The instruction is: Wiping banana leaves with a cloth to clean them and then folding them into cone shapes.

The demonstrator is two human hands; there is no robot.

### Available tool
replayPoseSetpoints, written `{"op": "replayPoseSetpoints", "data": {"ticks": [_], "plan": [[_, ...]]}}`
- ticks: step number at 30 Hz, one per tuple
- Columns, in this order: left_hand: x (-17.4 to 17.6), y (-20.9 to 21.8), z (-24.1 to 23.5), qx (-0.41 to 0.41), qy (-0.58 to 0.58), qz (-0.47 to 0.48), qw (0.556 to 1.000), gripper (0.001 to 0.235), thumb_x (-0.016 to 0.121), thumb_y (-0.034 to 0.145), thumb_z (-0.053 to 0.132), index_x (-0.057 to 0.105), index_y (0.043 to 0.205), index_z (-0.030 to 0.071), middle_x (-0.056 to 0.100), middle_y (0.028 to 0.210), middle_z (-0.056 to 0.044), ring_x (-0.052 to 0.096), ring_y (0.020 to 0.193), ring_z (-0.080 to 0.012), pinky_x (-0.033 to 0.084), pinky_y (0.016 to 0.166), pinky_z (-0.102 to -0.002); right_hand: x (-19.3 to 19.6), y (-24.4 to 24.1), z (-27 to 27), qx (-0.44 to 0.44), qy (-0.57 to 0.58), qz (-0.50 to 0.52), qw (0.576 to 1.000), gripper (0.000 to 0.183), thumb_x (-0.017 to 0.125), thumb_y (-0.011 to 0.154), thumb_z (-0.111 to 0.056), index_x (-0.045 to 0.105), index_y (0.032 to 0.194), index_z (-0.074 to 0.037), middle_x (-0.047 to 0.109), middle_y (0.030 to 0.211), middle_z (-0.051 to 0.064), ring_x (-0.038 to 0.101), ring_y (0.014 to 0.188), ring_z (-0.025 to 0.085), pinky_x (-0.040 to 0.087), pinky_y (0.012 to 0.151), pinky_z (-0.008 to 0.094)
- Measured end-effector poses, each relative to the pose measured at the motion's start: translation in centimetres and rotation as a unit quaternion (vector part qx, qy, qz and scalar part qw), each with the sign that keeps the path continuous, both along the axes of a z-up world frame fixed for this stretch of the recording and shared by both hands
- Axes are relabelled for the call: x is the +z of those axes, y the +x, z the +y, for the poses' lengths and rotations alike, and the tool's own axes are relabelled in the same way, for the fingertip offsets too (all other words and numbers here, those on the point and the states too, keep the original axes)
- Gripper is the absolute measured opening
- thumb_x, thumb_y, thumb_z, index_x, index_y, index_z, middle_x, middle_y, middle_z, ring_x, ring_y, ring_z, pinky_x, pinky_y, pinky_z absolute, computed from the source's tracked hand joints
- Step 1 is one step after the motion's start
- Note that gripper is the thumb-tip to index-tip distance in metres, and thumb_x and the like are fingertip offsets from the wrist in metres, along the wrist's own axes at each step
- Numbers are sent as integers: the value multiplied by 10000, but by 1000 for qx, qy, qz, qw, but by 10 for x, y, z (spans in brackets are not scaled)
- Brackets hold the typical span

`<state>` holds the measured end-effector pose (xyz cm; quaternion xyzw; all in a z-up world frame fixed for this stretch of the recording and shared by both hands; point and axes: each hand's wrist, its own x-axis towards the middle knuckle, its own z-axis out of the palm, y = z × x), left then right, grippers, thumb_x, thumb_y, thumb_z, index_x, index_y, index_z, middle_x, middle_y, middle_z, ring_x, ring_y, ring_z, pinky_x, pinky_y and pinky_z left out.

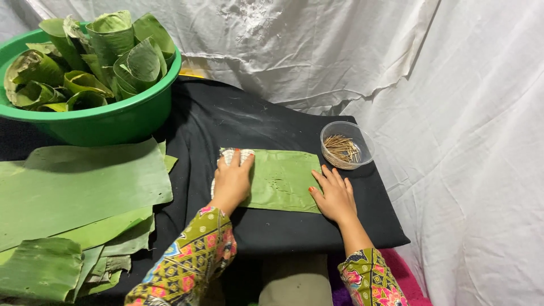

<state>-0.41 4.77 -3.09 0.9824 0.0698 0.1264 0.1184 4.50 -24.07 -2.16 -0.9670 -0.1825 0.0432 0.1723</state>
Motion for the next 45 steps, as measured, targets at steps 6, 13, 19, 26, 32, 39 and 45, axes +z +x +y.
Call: {"op": "replayPoseSetpoints", "data": {"ticks": [6,13,19,26,32,39,45], "plan": [[26,-10,44,36,4,-52,998,651,661,831,99,562,1457,247,478,1513,-194,447,1280,-605,566,849,-627,-2,1,-1,-4,-14,7,1000,574,424,1024,-541,429,1545,-300,273,1676,44,175,1558,319,83,1238,583],[8,-37,85,63,78,-96,990,514,588,922,163,581,1429,245,528,1464,-187,416,1337,-601,511,946,-644,-3,0,0,-5,-14,2,1000,561,438,1025,-526,432,1542,-307,282,1673,41,186,1556,316,86,1241,574],[17,-43,75,29,47,-7,998,485,452,1022,451,546,1469,289,521,1511,-144,275,1480,-539,240,1123,-745,-1,1,0,-9,-35,0,999,575,416,1019,-565,427,1540,-323,284,1673,30,193,1556,311,108,1243,574],[54,-58,58,-92,62,101,989,454,582,903,633,674,1287,408,562,1491,31,227,1551,-348,41,1143,-792,-5,3,0,-9,-31,-4,999,574,412,1021,-569,426,1542,-331,286,1672,24,191,1557,308,99,1243,571],[57,-60,56,-125,43,192,972,485,749,769,604,717,1207,399,602,1446,115,263,1554,-258,31,1170,-798,-2,1,1,-15,-33,4,999,570,417,1020,-556,420,1544,-332,274,1678,11,178,1562,297,93,1248,563],[41,-54,59,-129,35,169,976,299,732,862,461,751,1144,362,672,1355,88,403,1480,-219,21,1176,-779,-4,2,1,-14,-22,3,1000,571,411,1028,-568,421,1548,-331,273,1677,14,173,1560,302,86,1246,570],[11,-45,66,-149,42,85,984,138,699,887,312,779,990,265,772,1082,5,616,1279,-242,186,1164,-757,-22,11,-10,-12,66,-41,997,446,511,1009,-526,580,1421,-370,439,1592,-22,290,1523,305,165,1228,594]]}}
